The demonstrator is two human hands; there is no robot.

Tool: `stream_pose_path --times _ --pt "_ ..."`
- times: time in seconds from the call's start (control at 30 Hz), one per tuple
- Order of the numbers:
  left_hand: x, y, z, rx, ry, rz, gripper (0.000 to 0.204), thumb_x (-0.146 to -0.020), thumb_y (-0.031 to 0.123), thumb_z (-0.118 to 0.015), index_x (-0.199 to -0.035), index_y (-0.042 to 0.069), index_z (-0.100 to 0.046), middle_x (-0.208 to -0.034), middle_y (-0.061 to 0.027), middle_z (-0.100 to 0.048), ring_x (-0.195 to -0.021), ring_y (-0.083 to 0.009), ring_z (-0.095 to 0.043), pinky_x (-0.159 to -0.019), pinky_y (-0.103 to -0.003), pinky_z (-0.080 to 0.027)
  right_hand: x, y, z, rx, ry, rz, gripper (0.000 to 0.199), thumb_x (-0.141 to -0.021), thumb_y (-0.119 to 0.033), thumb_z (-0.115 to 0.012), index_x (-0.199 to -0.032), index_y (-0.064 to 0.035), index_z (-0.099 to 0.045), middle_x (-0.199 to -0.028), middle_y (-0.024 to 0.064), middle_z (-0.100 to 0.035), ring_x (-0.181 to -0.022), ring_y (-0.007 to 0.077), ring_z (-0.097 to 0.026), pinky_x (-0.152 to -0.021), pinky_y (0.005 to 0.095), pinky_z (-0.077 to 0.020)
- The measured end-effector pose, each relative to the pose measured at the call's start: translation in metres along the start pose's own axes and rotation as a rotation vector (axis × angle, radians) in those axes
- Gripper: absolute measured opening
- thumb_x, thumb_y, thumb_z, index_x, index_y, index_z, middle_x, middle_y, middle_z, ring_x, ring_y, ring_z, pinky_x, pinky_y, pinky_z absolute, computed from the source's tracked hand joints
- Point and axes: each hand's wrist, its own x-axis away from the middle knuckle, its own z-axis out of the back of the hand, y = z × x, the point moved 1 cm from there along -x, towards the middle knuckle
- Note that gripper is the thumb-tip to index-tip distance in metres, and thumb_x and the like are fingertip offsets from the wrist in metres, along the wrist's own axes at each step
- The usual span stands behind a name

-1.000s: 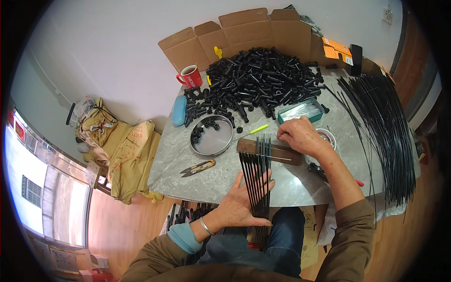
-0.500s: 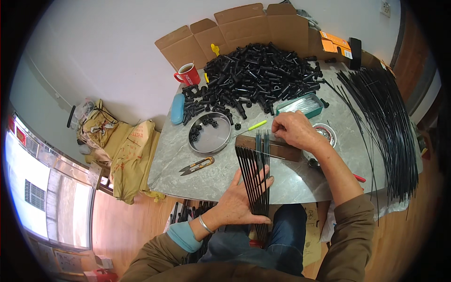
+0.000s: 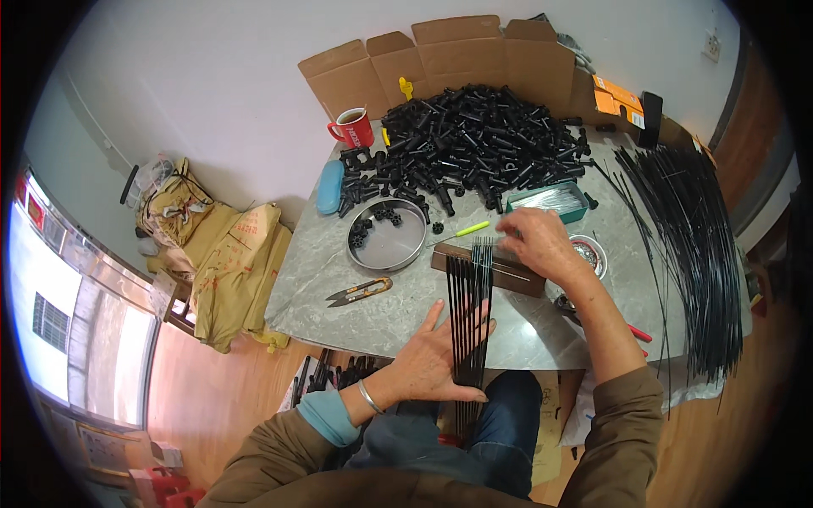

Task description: Organizing and trimming bundles of black wires at a precision assembly station.

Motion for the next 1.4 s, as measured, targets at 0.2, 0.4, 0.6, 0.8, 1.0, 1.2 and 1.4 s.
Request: stream_pose_path --times 0.2,0.4,0.6,0.8,1.0,1.2,1.4 --pt "0.012 0.000 -0.002 0.056 0.039 -0.045 0.094 -0.070 0.064 -0.066 -0.137 0.004 -0.040 -0.149 -0.0182 -0.030 -0.135 -0.0410 -0.027 -0.111 -0.050 -0.023 0.011 -0.005 -0.004 0.134 -0.192 0.005 0.014 -0.079 -0.015 -0.063 -0.087 -0.0056 -0.069 -0.087 0.0116 -0.067 -0.077 0.0304 -0.064 -0.071 0.0384 -0.0498" --pt "0.029 0.011 -0.007 -0.004 -0.009 -0.059 0.096 -0.074 0.067 -0.060 -0.142 0.005 -0.034 -0.150 -0.0169 -0.027 -0.138 -0.0352 -0.026 -0.113 -0.050 -0.017 -0.001 0.038 0.029 0.176 0.156 -0.228 0.016 -0.078 -0.018 -0.067 -0.090 -0.0079 -0.070 -0.088 0.0114 -0.067 -0.081 0.0283 -0.064 -0.072 0.0374 -0.0498" --pt "0.033 0.007 -0.009 0.024 0.013 -0.066 0.093 -0.072 0.066 -0.060 -0.131 -0.004 -0.045 -0.144 -0.0192 -0.033 -0.141 -0.0374 -0.018 -0.113 -0.053 -0.016 -0.026 0.063 0.020 0.428 -0.302 -0.382 0.016 -0.072 -0.020 -0.070 -0.086 -0.0117 -0.072 -0.091 0.0096 -0.068 -0.086 0.0283 -0.064 -0.073 0.0420 -0.0490" --pt "0.031 0.004 -0.008 0.001 0.043 -0.087 0.094 -0.071 0.065 -0.061 -0.131 -0.006 -0.046 -0.148 -0.0176 -0.029 -0.142 -0.0345 -0.017 -0.113 -0.052 -0.017 -0.028 0.068 0.015 0.463 -0.254 -0.200 0.011 -0.074 -0.016 -0.068 -0.083 -0.0101 -0.066 -0.086 0.0076 -0.063 -0.087 0.0282 -0.062 -0.073 0.0416 -0.0463" --pt "0.035 -0.003 -0.009 0.029 0.057 -0.089 0.095 -0.070 0.064 -0.063 -0.133 -0.004 -0.045 -0.150 -0.0158 -0.028 -0.142 -0.0325 -0.018 -0.113 -0.051 -0.016 -0.032 0.055 0.022 0.522 -0.101 0.028 0.007 -0.079 -0.009 -0.062 -0.085 -0.0065 -0.061 -0.082 0.0095 -0.061 -0.083 0.0291 -0.059 -0.070 0.0413 -0.0459" --pt "0.036 -0.005 -0.006 0.071 0.037 -0.089 0.097 -0.071 0.064 -0.063 -0.136 -0.003 -0.041 -0.150 -0.0154 -0.027 -0.142 -0.0333 -0.018 -0.113 -0.051 -0.016 0.003 0.011 0.014 0.048 -0.126 -0.089 0.006 -0.085 -0.004 -0.059 -0.090 -0.0029 -0.062 -0.086 0.0125 -0.062 -0.078 0.0284 -0.060 -0.069 0.0341 -0.0474" --pt "0.037 -0.011 -0.008 0.104 0.026 -0.111 0.092 -0.071 0.063 -0.064 -0.136 0.001 -0.043 -0.151 -0.0141 -0.026 -0.142 -0.0310 -0.018 -0.112 -0.051 -0.019 0.018 -0.021 0.001 -0.057 -0.381 -0.279 0.010 -0.082 0.000 -0.060 -0.090 -0.0029 -0.066 -0.083 0.0088 -0.061 -0.076 0.0212 -0.059 -0.069 0.0302 -0.0461"
